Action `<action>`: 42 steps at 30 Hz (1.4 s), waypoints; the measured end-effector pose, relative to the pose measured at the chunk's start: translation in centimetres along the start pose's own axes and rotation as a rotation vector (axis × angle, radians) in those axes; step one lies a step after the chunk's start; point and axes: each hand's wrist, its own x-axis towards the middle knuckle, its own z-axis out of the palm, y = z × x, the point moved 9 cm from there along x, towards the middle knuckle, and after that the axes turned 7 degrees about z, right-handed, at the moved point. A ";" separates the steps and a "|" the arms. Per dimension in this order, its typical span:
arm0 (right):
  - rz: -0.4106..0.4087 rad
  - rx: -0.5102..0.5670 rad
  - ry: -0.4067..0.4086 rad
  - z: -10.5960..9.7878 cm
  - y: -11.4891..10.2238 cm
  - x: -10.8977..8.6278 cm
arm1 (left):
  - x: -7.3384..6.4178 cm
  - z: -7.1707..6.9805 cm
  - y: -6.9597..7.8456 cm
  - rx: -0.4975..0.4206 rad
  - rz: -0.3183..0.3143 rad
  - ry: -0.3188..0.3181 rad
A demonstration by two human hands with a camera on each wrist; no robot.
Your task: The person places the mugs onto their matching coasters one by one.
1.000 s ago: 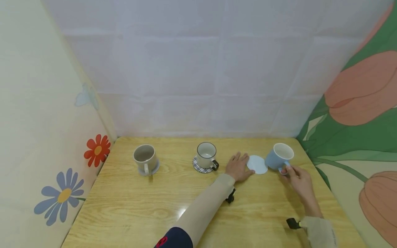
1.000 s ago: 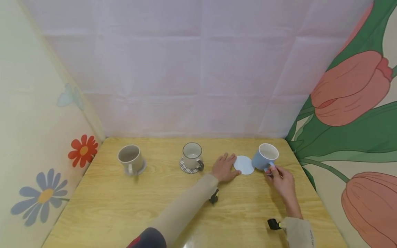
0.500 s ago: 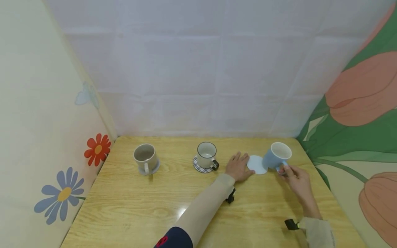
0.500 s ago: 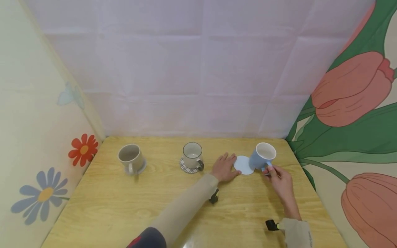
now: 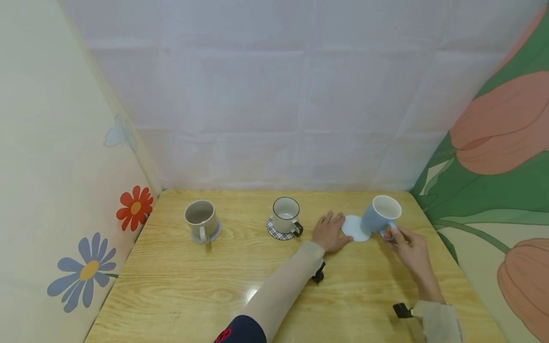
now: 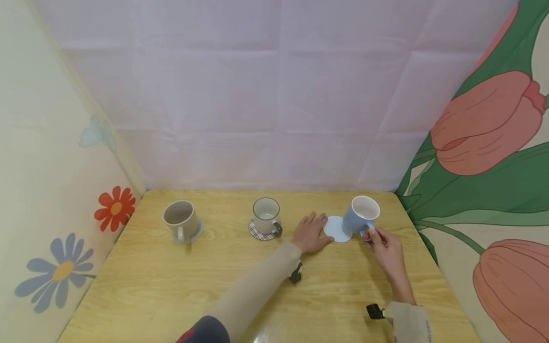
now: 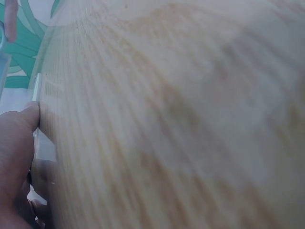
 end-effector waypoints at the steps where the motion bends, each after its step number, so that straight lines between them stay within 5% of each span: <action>1: -0.002 -0.002 0.001 0.0 0.0 0.0 | 0.1 0.2 -0.1 0.007 0.004 0.005; 17: -0.021 -0.055 -0.032 0.8 -0.2 0.0 | -0.3 -0.1 0.2 -0.039 -0.024 -0.059; 42: -0.071 -0.029 -0.076 1.9 0.0 0.3 | -0.2 0.1 0.1 -0.037 -0.022 -0.060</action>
